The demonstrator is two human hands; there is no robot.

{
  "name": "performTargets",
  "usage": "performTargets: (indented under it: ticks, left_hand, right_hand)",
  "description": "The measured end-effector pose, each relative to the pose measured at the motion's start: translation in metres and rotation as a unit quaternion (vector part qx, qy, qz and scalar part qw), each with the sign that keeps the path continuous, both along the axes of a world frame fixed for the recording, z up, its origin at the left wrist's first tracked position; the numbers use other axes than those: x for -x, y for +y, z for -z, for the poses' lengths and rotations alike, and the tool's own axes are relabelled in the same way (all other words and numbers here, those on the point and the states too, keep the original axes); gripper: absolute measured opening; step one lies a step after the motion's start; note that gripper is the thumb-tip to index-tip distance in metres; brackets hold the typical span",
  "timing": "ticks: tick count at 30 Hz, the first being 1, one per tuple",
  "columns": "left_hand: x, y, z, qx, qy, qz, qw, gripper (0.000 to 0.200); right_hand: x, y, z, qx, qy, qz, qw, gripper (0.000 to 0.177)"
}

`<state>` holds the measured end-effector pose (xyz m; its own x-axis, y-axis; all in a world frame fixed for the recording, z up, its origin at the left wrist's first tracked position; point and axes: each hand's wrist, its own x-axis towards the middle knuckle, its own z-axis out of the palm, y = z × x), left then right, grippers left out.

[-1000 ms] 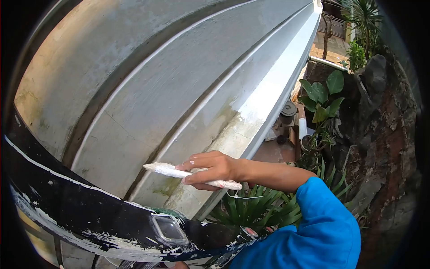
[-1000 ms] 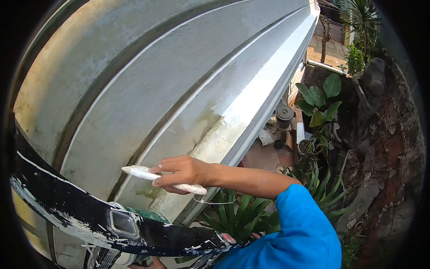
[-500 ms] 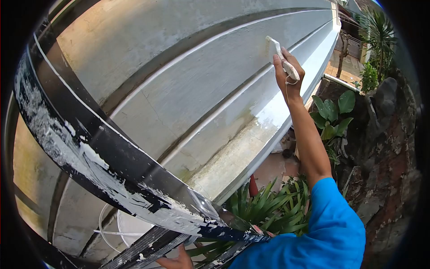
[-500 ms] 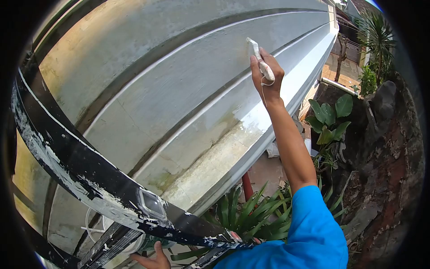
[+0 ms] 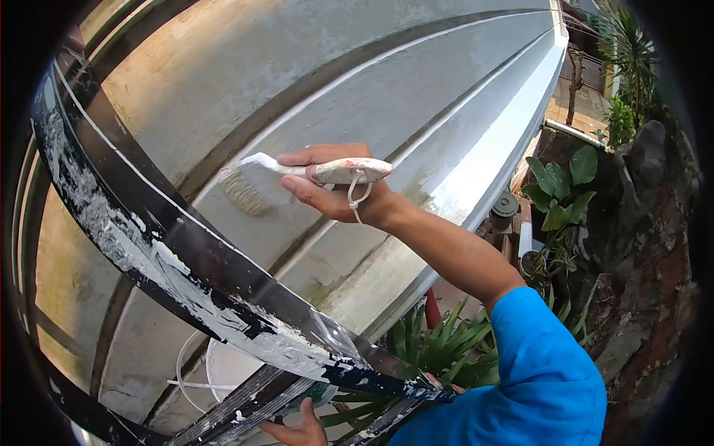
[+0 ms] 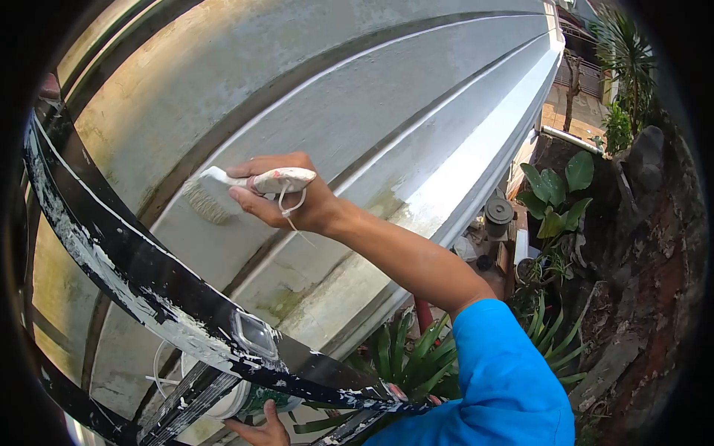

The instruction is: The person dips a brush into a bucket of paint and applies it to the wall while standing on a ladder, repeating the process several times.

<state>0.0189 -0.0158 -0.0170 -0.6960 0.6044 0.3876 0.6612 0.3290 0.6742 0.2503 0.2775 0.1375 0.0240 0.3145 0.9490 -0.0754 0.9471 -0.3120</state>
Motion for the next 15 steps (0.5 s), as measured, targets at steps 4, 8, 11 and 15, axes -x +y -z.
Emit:
performTargets:
  ticks: [4,8,11,15]
  left_hand:
    - [0.012,-0.002,0.016,0.003,0.018,0.001,1.000,0.119]
    - [0.015,0.000,0.022,-0.030,0.035,0.022,0.999,0.116]
    - [0.002,0.002,0.004,0.006,0.034,0.008,0.999,0.109]
    - [-0.002,0.004,-0.002,-0.046,0.046,0.036,0.997,0.104]
  right_hand:
    - [-0.112,0.048,0.008,0.073,0.054,0.188,0.978,0.026]
    - [-0.203,0.092,0.008,0.027,0.077,0.438,0.895,0.025]
    - [-0.196,0.096,-0.002,-0.048,-0.016,0.624,0.779,0.025]
    - [-0.068,0.032,0.008,-0.122,-0.009,0.493,0.861,0.019]
